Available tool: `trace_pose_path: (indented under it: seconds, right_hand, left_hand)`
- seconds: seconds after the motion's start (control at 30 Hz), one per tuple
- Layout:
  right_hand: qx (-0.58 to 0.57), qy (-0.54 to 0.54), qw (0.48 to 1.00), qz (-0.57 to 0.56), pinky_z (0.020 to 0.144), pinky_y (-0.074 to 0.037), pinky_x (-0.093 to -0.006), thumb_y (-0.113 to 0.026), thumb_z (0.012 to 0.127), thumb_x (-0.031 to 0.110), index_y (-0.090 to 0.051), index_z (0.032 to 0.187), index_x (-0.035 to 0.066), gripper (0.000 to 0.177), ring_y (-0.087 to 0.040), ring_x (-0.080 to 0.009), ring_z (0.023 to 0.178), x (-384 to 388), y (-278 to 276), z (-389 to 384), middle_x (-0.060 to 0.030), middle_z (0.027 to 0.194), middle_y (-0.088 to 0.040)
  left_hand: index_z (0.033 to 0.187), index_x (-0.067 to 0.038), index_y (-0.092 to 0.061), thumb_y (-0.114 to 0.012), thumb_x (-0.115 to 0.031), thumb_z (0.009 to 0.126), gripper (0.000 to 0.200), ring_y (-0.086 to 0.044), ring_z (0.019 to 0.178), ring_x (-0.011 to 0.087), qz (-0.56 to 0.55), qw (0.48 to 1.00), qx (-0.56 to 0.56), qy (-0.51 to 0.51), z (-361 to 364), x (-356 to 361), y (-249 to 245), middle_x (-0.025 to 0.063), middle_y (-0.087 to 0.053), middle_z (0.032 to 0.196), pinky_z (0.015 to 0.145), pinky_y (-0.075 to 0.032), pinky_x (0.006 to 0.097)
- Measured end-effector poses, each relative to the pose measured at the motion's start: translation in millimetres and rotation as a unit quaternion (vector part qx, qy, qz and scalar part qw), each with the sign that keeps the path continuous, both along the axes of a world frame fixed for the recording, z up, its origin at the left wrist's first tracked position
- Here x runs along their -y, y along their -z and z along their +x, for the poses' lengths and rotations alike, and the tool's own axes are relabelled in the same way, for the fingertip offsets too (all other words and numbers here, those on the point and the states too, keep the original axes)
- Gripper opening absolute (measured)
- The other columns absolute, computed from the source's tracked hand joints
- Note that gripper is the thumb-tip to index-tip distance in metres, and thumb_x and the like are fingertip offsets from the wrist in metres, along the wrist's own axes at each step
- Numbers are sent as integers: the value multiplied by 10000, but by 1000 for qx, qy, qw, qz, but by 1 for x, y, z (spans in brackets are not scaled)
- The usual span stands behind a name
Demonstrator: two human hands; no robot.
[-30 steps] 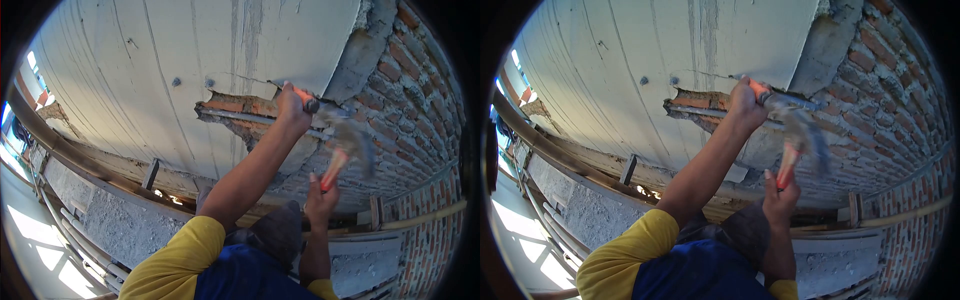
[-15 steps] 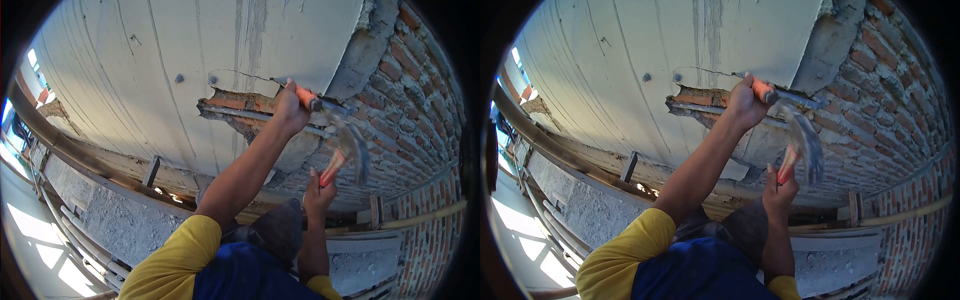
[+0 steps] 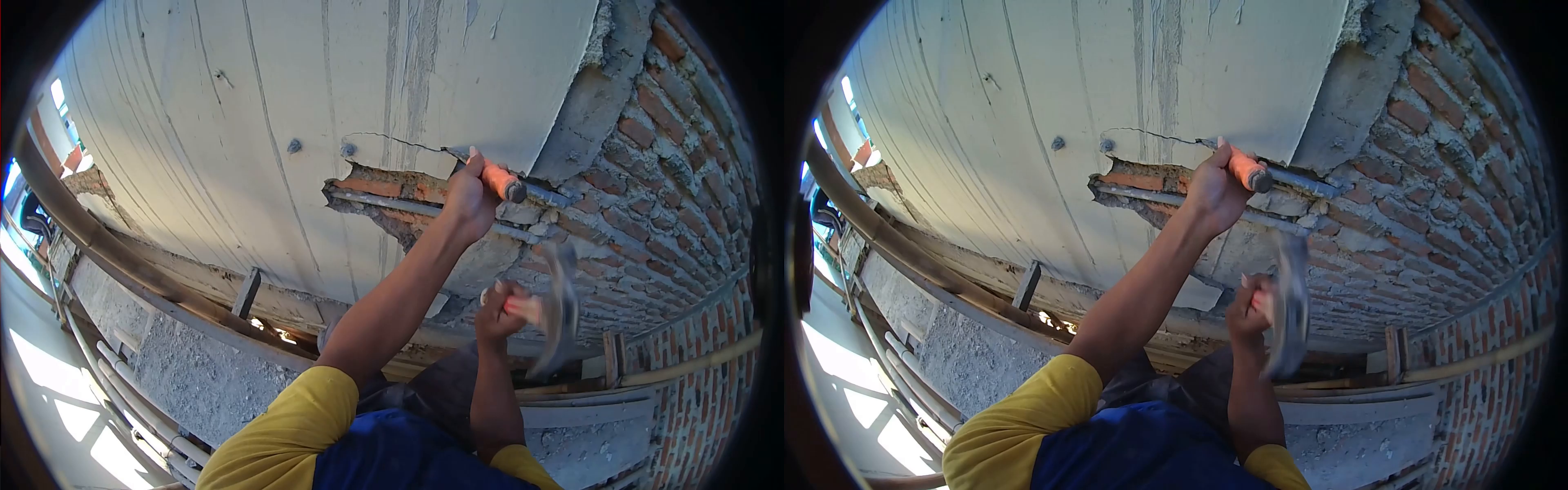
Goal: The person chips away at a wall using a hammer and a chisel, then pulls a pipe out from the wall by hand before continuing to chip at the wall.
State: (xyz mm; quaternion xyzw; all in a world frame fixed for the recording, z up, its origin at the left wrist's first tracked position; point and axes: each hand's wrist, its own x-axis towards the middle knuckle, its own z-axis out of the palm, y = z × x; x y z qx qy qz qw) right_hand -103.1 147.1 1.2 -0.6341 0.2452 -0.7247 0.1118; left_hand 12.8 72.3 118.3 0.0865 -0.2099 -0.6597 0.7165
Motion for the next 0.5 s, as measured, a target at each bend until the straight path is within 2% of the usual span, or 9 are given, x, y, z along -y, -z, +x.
trace_pose_path:
  seconds: [0.07,0.13,0.17,0.23,0.3,0.37,0.4,0.47,0.5]
  right_hand:
    - [126,-79,985,-93,465,-359,-287,-542,914,143,-395,723,25,268,-383,-143,445,10,4,3,-45,566,-453]
    - [-93,64,993,26,453,-367,-290,-515,920,127,-405,731,35,237,-390,-128,451,39,17,-6,-52,560,-452]
    - [-200,136,966,90,447,-371,-292,-502,923,119,-410,735,40,223,-393,-120,454,40,18,-8,-55,557,-451]
    - [-172,141,970,94,439,-376,-286,-496,924,116,-415,760,48,195,-406,-113,450,27,22,-18,-63,561,-461]
    - [-104,93,989,58,433,-375,-279,-500,922,116,-420,774,49,181,-409,-106,444,20,14,-18,-63,563,-469]
    - [7,4,1000,3,429,-367,-271,-517,916,119,-424,776,43,184,-402,-98,436,5,8,-10,-55,564,-474]
    - [97,-47,986,-123,440,-373,-256,-519,916,120,-428,795,37,173,-411,-85,440,9,-6,2,-44,576,-488]
    - [-25,46,999,12,441,-382,-311,-521,910,104,-495,811,1,145,-444,-170,437,38,21,-13,-60,565,-492]
    - [-36,80,995,49,442,-377,-316,-525,909,110,-496,784,2,169,-440,-174,434,44,15,-11,-51,555,-477]
  left_hand:
    - [981,-72,-389,-262,-338,1003,295,-544,866,229,11,1000,-8,-2,-1,-2,-4,96,-520,916,896,-416,392]
    - [981,-74,-389,-269,-346,1001,298,-543,869,230,-5,1000,-13,7,1,2,-4,95,-519,920,895,-416,393]
    - [985,-76,-387,-274,-352,999,299,-541,870,229,-24,999,-14,20,3,7,-4,94,-517,924,895,-417,394]
    - [989,-78,-384,-286,-362,996,301,-538,872,229,-29,998,-34,37,-2,9,-2,95,-514,931,894,-421,394]
    - [992,-79,-383,-299,-369,992,302,-535,874,229,-6,997,-79,26,-3,3,-4,99,-509,938,893,-425,392]
    - [992,-77,-384,-306,-368,990,302,-532,873,228,-3,997,-75,24,-2,3,-7,100,-505,945,893,-429,387]
    - [992,-76,-384,-310,-368,990,301,-530,873,227,2,997,-77,21,-2,1,-6,101,-503,949,892,-431,384]
    - [983,-74,-387,-313,-362,989,298,-529,871,230,14,996,-88,23,-3,-1,-8,102,-504,951,887,-436,386]
    - [978,-73,-388,-315,-360,989,297,-528,870,231,19,995,-93,24,-3,0,-9,103,-504,952,884,-438,388]
